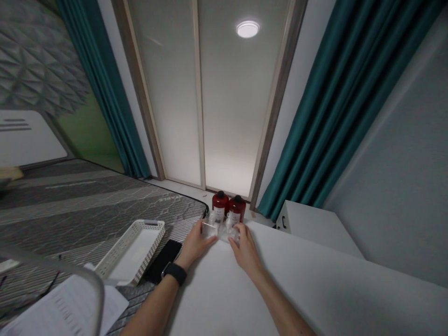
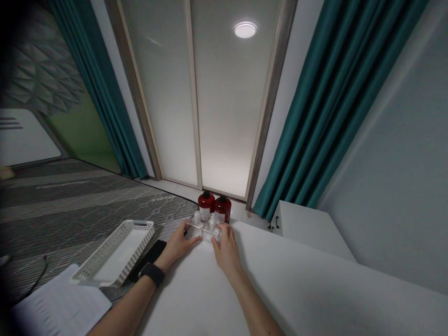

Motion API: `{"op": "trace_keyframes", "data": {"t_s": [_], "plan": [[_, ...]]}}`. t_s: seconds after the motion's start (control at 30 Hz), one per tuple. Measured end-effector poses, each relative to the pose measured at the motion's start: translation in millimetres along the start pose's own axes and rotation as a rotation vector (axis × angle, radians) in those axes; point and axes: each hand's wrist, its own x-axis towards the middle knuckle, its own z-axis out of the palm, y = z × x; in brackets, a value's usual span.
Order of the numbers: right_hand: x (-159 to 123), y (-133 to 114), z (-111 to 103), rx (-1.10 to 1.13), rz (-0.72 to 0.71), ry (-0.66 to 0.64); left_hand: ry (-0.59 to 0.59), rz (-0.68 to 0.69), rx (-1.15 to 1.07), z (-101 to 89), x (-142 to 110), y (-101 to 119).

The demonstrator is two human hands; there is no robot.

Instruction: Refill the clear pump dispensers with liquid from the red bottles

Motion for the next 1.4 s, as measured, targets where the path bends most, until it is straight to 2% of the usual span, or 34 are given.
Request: {"op": "trace_keyframes", "data": {"t_s": [0.83,1.17,1.4], "plan": [[-4.5,-4.7,-4.7,0.014,0.041,-0.019,-0.034,0.005,-0.096,-0.6,-0.1,2.3],[-3.9,-0.3,-6.3,0.049,0.046,-0.023,-0.023,-0.090,-0.152,-5.5,5.1,-20.1],[-8.2,2.1,-3.7,0.062,0.086,-0.002,-0.011,-0.073,-0.147,-7.8,3.8,-17.9]]}}
